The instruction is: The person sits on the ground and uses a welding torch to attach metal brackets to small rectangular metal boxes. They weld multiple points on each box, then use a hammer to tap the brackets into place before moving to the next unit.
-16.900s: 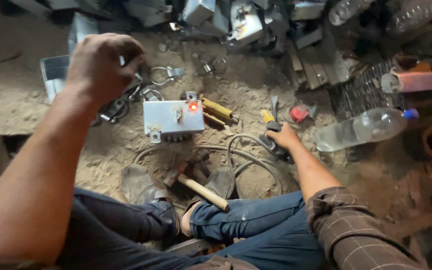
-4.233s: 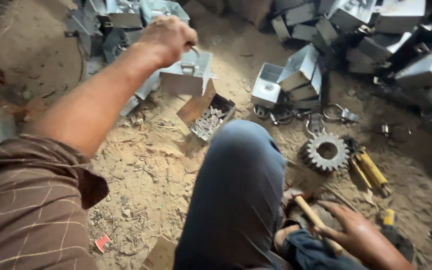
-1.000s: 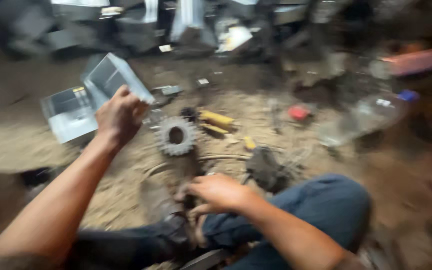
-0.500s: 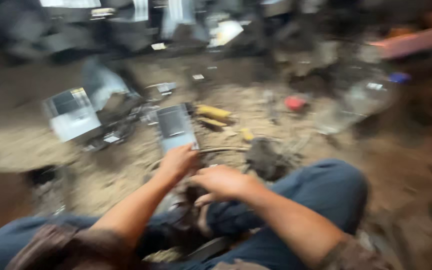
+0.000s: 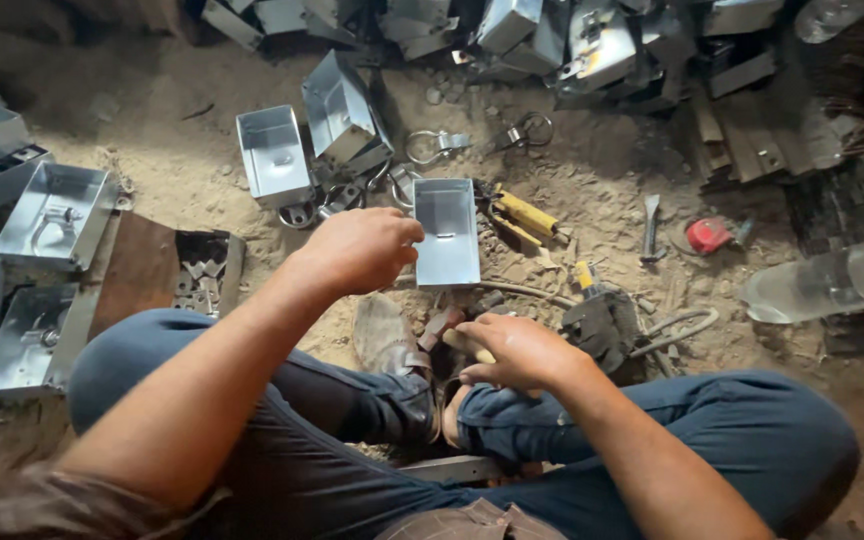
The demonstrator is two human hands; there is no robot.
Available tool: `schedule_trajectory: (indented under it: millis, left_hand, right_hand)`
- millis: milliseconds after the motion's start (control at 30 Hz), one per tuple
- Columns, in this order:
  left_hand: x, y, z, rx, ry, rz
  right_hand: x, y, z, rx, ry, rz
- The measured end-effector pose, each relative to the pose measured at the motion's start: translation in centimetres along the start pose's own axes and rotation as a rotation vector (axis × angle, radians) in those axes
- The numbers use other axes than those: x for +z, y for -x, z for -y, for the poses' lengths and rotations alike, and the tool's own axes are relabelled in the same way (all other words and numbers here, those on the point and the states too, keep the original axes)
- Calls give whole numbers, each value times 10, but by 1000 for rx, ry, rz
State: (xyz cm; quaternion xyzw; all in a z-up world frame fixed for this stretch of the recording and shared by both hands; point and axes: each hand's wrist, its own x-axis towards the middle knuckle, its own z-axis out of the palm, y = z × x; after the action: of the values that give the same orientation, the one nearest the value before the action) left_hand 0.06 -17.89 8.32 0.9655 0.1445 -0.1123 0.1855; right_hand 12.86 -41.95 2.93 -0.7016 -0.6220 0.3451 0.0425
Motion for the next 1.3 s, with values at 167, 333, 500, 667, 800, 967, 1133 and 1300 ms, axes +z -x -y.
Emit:
schedule_trajectory:
  millis: [167,333,500,667,800,967,1133,1300]
  left_hand:
    - [28,-15,24,-160,-72,257]
    - [73,-35,45,-91,-8,330]
    - [96,-41,52,-8,67,381]
    - [89,-40,59,-20,130,359]
    - [82,-41,62,-41,115,382]
    - [83,-42,60,-34,122,396]
    - [88,-44,66,-54,113,396]
    - [104,-45,79,-77,132,396]
  right_hand:
    - [24,-12,-21,30,-17,24]
    - [40,-32,-35,90,-60,-3]
    - [46,-46,-43,126,-93,-32]
    - [48,-54,-50,98,-109,-134]
    - [47,-58,-54,150,-99,-147]
    - [39,-58,-49,171,-53,-127]
    - [33,-55,-37,158,-42,-29]
    - [30,-51,-34,125,-48,-14]
